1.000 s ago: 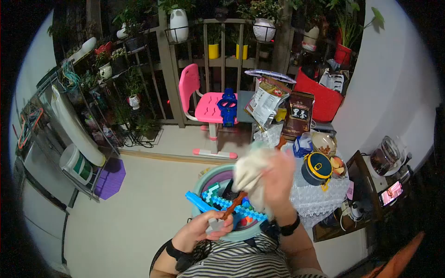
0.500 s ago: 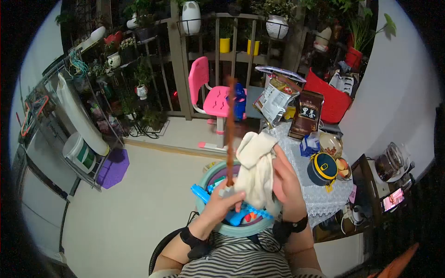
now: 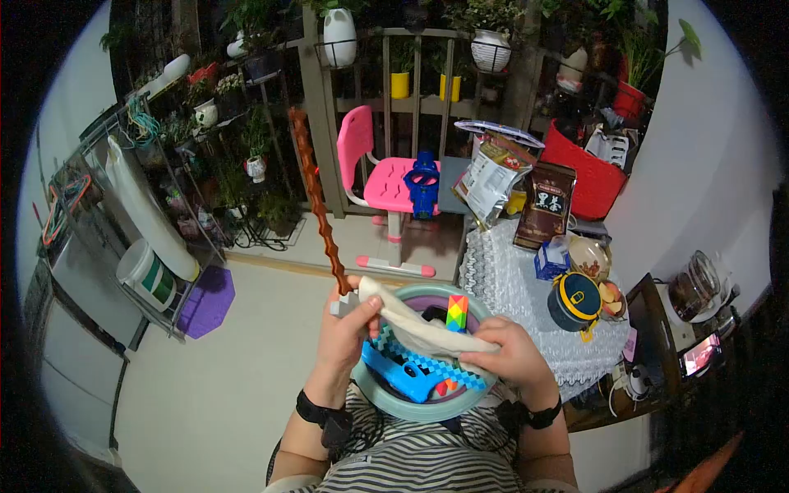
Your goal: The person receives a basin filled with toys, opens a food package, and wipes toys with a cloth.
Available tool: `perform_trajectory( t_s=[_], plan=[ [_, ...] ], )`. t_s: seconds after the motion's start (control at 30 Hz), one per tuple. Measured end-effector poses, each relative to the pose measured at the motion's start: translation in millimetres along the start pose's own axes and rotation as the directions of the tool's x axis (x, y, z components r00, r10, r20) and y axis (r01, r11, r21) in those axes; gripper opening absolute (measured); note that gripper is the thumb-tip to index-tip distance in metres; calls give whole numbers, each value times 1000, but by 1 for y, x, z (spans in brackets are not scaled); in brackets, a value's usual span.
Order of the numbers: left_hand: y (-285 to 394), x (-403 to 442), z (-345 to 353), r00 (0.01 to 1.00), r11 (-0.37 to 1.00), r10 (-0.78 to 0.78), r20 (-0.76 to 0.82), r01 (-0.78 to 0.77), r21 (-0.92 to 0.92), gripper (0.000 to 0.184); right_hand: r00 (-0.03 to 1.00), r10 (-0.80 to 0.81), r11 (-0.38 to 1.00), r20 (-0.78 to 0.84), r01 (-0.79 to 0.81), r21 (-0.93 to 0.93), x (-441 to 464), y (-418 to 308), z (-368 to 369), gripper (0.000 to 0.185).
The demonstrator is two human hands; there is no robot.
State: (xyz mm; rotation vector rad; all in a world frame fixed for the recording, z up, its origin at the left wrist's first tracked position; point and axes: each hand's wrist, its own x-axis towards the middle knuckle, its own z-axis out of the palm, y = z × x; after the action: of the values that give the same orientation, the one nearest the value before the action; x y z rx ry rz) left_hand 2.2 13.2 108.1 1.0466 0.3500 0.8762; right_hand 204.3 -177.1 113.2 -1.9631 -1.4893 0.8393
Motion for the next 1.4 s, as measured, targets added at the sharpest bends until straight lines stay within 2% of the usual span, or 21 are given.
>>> perform_trajectory(
  t_s=[0.07,0.1,0.13,0.17,0.2,0.4,0.43,0.5,0.53,0.57,0.63,0.7,0.8,0.83,0.9,1.07,1.13,1.2,1.3,1.33,1.4],
  plan=[
    [0,5,-2,999,998,-40,31,39,49,27,860,-499,866,-106,492,-88,3,13,5,46],
    [-2,6,-5,999,998,-36,30,35,51,27,858,-503,864,-106,496,-89,4,25,13,46],
    [-5,7,-6,997,991,-78,21,75,112,29,869,-416,713,-268,494,497,4,41,23,48],
    [-6,8,-7,993,978,-118,11,114,174,31,903,-254,251,-345,406,879,4,44,28,50],
    [-6,2,-6,991,958,-131,16,123,259,36,888,-163,-51,-431,428,902,5,44,35,60],
    [-12,-37,22,821,906,-416,391,338,256,35,865,-384,-96,-322,310,946,52,-42,38,55],
    [-17,-42,29,742,850,-519,425,394,350,32,883,-328,-41,-335,341,939,48,-28,52,53],
    [-54,-51,22,829,853,-305,469,18,522,25,870,-152,174,-468,490,854,46,-11,79,46],
    [-37,-47,29,726,806,-490,482,168,567,18,817,-29,357,-577,547,757,46,-17,88,40],
    [-40,-46,30,720,805,-494,488,167,569,18,813,-24,358,-582,551,754,45,-19,85,40],
    [-45,-48,29,685,764,-589,429,297,573,18,880,102,16,-465,465,885,41,-26,82,35],
    [-40,-49,31,685,761,-596,418,317,566,21,899,110,52,-423,420,906,41,-21,76,31],
    [-38,-49,24,649,762,-614,450,340,551,24,930,69,-200,-362,368,908,32,-42,57,30],
    [-31,-49,26,628,745,-640,443,365,559,25,931,65,-199,-360,365,909,34,-47,50,30],
    [-26,-50,26,608,728,-663,437,389,564,27,795,200,120,-573,560,820,38,-52,40,29],
    [-28,-58,11,481,724,-689,542,434,536,32,832,-70,-123,-551,541,832,46,-15,4,28],
    [-30,-59,9,465,730,-684,563,430,531,32,661,7,412,-750,682,605,35,-16,5,30],
    [-28,-58,9,475,717,-697,538,438,542,31,441,-69,824,-895,531,198,24,-24,5,35],
    [-30,-55,14,531,762,-644,551,387,519,31,401,-12,785,-916,572,240,31,-16,18,35],
    [-28,-54,17,534,763,-643,549,386,519,31,622,121,428,-774,670,606,37,-19,18,33],
    [-23,-51,24,593,767,-631,500,382,515,30,766,168,181,-621,595,783,41,-34,32,32]
  ],
)
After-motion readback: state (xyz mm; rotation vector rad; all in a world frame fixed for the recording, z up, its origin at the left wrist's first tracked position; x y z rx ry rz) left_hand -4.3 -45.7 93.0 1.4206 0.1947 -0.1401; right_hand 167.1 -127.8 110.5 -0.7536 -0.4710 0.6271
